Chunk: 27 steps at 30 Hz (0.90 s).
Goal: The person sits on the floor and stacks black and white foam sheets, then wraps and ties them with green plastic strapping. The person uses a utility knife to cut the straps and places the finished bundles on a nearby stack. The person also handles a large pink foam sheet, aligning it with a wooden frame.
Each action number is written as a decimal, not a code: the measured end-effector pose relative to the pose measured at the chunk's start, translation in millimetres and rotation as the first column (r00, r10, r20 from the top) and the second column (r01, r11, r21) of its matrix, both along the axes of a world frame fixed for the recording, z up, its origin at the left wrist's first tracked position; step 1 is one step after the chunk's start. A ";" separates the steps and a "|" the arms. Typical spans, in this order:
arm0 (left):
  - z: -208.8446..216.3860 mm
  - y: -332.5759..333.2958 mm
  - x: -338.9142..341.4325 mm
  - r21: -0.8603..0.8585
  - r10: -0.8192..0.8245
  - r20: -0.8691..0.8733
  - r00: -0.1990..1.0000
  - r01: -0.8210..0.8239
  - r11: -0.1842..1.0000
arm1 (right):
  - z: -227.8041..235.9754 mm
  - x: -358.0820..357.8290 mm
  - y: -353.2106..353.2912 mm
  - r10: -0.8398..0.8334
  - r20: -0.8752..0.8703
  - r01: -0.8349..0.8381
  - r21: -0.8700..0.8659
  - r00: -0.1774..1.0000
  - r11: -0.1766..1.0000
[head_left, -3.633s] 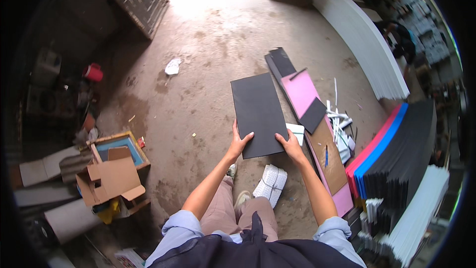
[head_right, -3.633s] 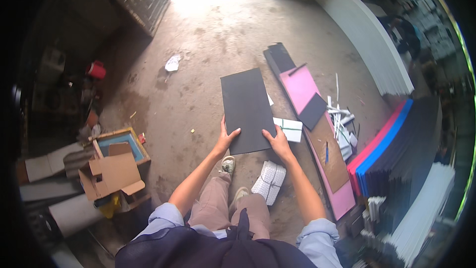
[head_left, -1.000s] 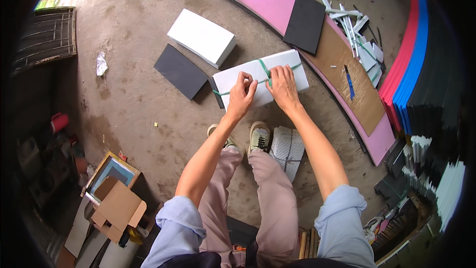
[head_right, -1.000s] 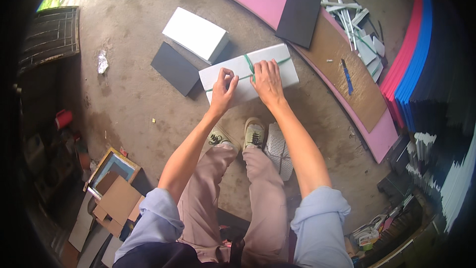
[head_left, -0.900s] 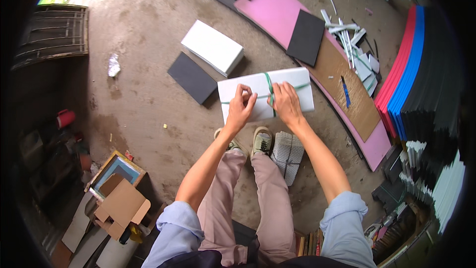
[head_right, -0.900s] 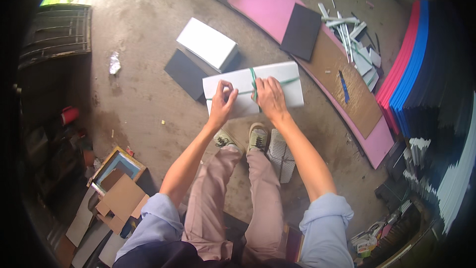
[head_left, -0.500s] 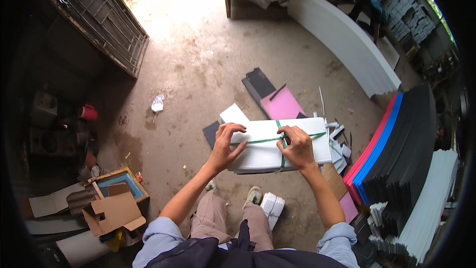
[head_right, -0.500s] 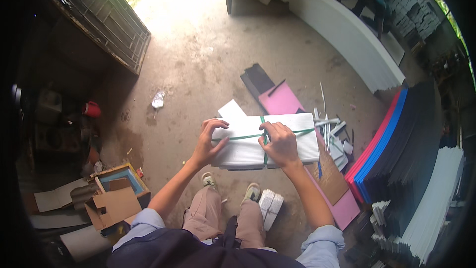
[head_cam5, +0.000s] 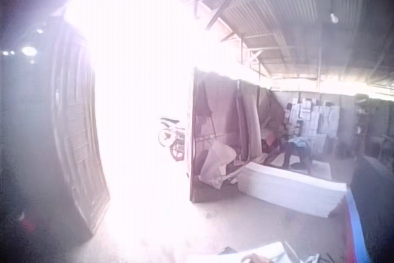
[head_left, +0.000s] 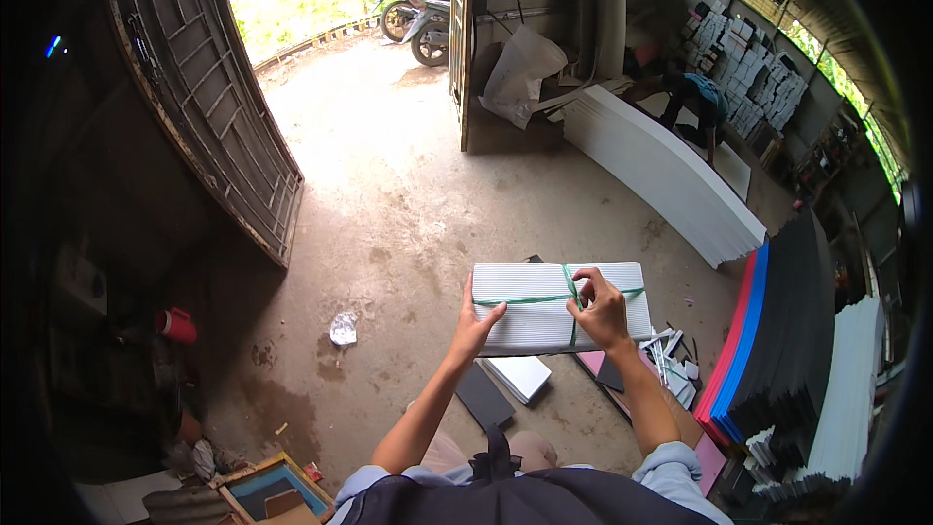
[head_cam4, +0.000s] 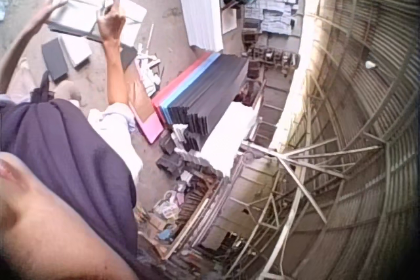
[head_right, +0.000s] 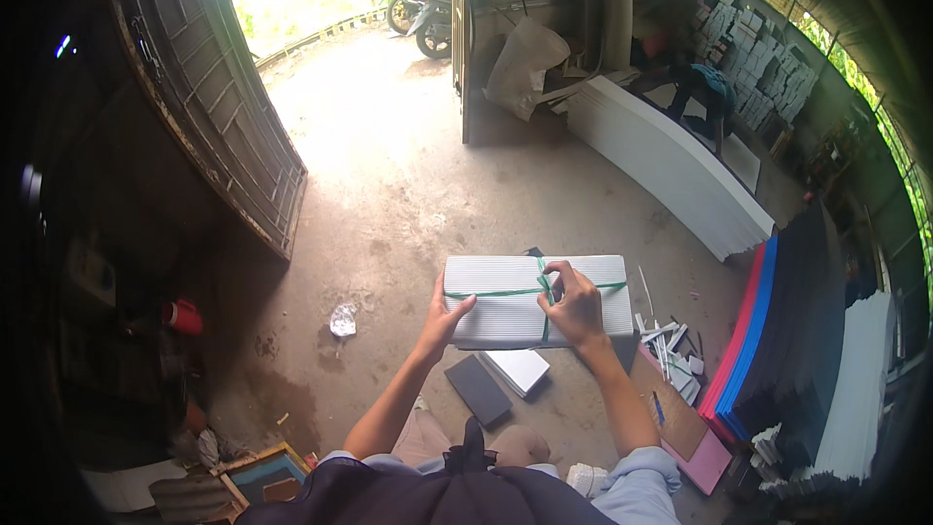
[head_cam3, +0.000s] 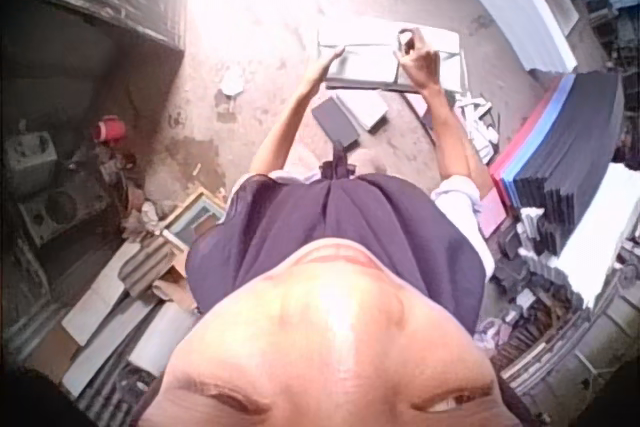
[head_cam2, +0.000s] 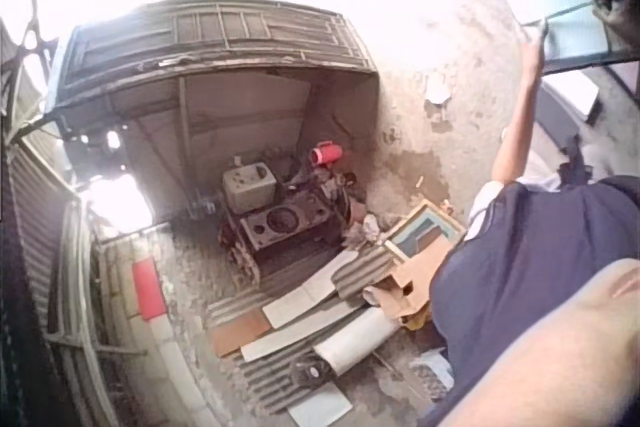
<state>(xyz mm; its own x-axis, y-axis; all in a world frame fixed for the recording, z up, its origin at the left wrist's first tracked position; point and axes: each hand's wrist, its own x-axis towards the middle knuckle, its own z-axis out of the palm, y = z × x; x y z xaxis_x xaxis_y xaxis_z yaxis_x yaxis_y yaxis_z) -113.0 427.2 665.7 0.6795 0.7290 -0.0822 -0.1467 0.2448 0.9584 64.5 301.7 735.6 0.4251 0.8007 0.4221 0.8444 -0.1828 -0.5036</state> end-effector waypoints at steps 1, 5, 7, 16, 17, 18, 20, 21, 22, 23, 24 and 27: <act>7.0 22.6 -6.0 0.024 -0.015 0.007 1.000 0.015 1.000 | 1.8 -4.6 18.5 -0.006 -0.041 0.006 0.008 0.999 1.000; 28.6 107.9 -4.7 0.048 -0.070 0.117 0.991 0.064 0.997 | 18.8 -7.5 90.6 -0.006 -0.083 0.011 0.050 0.997 0.999; 36.8 144.4 5.4 0.054 -0.089 0.068 0.994 0.086 0.995 | 21.6 3.1 124.5 -0.020 -0.092 0.027 0.077 0.996 0.997; 15.9 298.6 135.9 0.202 -0.166 -0.042 0.985 0.171 0.964 | 7.5 120.1 255.9 -0.096 -0.042 0.102 0.158 0.994 0.982; 14.8 315.2 158.7 0.206 -0.193 -0.052 0.980 0.200 0.958 | 1.7 139.5 267.9 -0.117 -0.045 0.122 0.162 0.992 0.979; 19.6 335.5 176.8 0.193 -0.207 -0.089 0.974 0.221 0.956 | -4.0 158.7 287.5 -0.126 -0.062 0.135 0.161 0.990 0.978; 23.8 373.3 220.5 0.181 -0.230 -0.070 0.971 0.239 0.954 | -3.5 199.4 323.8 -0.146 -0.056 0.154 0.199 0.988 0.968; 26.5 387.5 243.3 0.155 -0.244 -0.059 0.968 0.251 0.956 | -3.9 219.5 337.7 -0.166 -0.052 0.173 0.200 0.985 0.964; 31.5 405.8 271.4 0.162 -0.260 -0.045 0.965 0.264 0.951 | -0.8 242.3 352.8 -0.182 -0.040 0.187 0.197 0.982 0.962; 38.4 425.1 300.6 0.170 -0.275 -0.030 0.961 0.276 0.946 | 5.8 267.3 368.5 -0.200 -0.034 0.202 0.219 0.979 0.955; 39.7 442.1 317.3 0.159 -0.272 -0.031 0.962 0.273 0.949 | 9.0 285.6 387.1 -0.198 -0.046 0.204 0.224 0.979 0.953; 53.1 478.1 391.4 0.210 -0.299 0.001 0.954 0.292 0.933 | 23.5 345.7 419.8 -0.252 -0.146 0.280 0.226 0.957 0.933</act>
<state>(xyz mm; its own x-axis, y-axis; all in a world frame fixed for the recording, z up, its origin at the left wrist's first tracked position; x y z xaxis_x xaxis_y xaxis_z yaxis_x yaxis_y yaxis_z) 278.5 905.3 718.8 0.8667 0.4934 0.0736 -0.1299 0.0808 0.9882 410.2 721.6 759.0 0.6647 0.5311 0.5254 0.7164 -0.2537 -0.6499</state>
